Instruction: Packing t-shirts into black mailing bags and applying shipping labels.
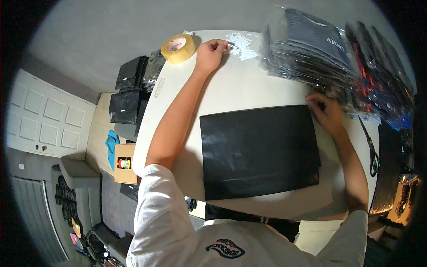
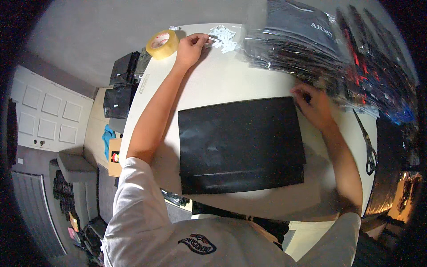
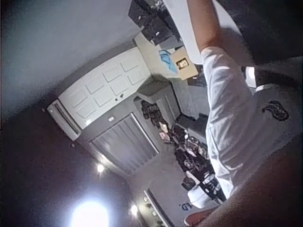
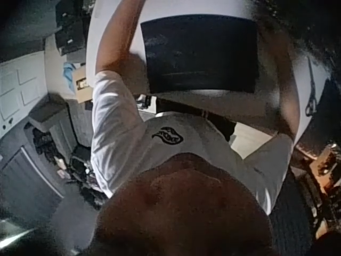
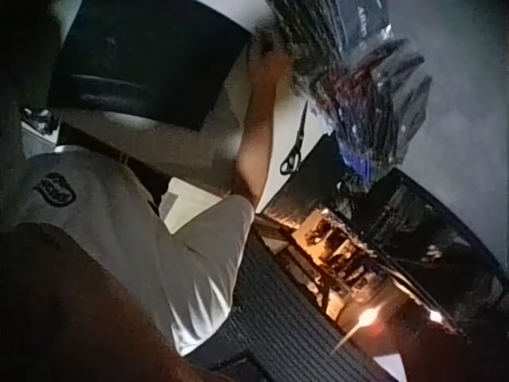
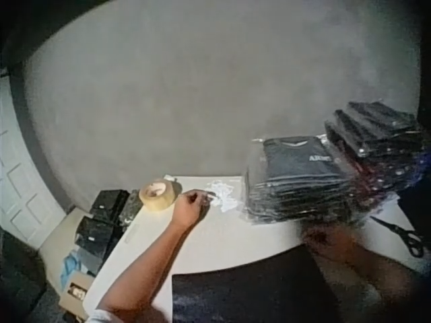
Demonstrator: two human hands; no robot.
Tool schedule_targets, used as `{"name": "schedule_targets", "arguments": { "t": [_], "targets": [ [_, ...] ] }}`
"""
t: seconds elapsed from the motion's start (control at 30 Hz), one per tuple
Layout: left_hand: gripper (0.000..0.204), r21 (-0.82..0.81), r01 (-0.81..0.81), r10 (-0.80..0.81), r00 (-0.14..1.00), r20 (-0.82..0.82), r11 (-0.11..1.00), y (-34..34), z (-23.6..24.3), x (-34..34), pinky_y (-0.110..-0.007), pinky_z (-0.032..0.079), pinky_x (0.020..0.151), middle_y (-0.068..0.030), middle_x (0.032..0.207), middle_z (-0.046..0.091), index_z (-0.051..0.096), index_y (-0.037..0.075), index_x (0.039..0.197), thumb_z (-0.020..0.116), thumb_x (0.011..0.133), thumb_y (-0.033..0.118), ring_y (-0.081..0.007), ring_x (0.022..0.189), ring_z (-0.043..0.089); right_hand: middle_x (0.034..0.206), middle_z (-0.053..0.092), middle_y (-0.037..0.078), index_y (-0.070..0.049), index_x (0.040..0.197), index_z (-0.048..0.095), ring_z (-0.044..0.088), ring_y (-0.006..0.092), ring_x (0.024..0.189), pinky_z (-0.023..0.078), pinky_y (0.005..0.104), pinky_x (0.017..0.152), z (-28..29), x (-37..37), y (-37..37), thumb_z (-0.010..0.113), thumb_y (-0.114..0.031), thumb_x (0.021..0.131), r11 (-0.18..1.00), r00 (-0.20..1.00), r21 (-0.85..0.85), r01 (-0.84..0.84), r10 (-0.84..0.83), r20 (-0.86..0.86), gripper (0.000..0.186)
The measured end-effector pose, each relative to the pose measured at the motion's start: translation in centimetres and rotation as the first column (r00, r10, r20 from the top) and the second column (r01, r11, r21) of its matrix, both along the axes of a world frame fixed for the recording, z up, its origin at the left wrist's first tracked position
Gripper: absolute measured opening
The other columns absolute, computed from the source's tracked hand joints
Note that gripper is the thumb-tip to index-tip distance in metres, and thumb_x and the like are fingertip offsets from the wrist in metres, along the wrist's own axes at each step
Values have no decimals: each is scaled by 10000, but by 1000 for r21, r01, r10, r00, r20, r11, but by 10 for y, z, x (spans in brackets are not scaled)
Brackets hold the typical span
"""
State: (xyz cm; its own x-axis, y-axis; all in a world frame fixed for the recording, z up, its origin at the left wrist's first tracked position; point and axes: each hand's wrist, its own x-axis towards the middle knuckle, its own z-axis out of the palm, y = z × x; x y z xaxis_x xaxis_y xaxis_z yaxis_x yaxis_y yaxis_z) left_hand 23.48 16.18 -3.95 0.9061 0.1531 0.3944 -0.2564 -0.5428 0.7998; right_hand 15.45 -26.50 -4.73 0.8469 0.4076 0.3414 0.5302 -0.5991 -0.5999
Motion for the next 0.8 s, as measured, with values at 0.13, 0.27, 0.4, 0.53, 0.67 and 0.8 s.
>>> {"name": "schedule_targets", "arguments": {
  "t": [0.13, 0.27, 0.4, 0.53, 0.67, 0.8],
  "targets": [
    [260, -147, 35, -38, 999, -22, 988, 6, 0, -1, -277, 520, 726, -7, 873, 780, 791, 20, 1038, 641, 1036, 232, -77, 729, 592, 906, 755, 49, -79, 1067, 745, 685, 126, 807, 524, 291, 742, -4, 4, 0, 695, -106, 958, 998, 998, 42, -41, 43, -46, 123],
    [272, -238, 49, -68, 995, -71, 970, 4, 5, -5, -238, 497, 702, -9, 916, 782, 770, -11, 1081, 636, 1047, 223, -77, 759, 607, 801, 689, 13, -85, 1049, 745, 598, 93, 712, 499, 281, 681, 2, -1, 2, 697, -92, 955, 1000, 998, -2, -16, 15, -61, 106],
    [205, -287, 35, -69, 992, -110, 957, 4, 17, -19, -235, 485, 660, -46, 887, 769, 755, -3, 1041, 638, 1016, 163, -91, 750, 641, 755, 648, 6, -76, 1046, 734, 552, 84, 663, 463, 278, 635, 7, -5, 8, 686, -109, 966, 996, 996, 79, -44, 50, -69, 99],
    [111, -577, 172, -277, 956, -98, 798, 10, 48, -48, -255, 465, 598, -89, 873, 744, 684, 17, 928, 596, 936, 84, -133, 675, 687, 719, 618, -3, -65, 1052, 724, 524, 74, 640, 415, 285, 594, -2, 2, 9, 650, -103, 983, 999, 999, 25, -30, 30, -31, 108],
    [122, -236, 555, -603, 724, -335, 798, -22, 94, -121, -250, 503, 598, -36, 828, 717, 723, 34, 959, 611, 913, 41, -83, 672, 648, 647, 561, 12, -68, 1053, 723, 487, 74, 594, 382, 297, 560, -8, 9, 4, 657, -103, 970, 992, 996, 95, -79, 83, -37, 111],
    [138, 249, 790, -620, 599, -507, 559, -93, 89, -189, -316, 577, 671, -75, 921, 768, 777, 22, 1023, 720, 897, 12, -182, 746, 706, 635, 584, 32, -69, 1048, 731, 493, 98, 566, 389, 306, 555, -5, 9, 7, 679, -108, 947, 996, 995, 47, -70, 73, -63, 119]
  ]
}}
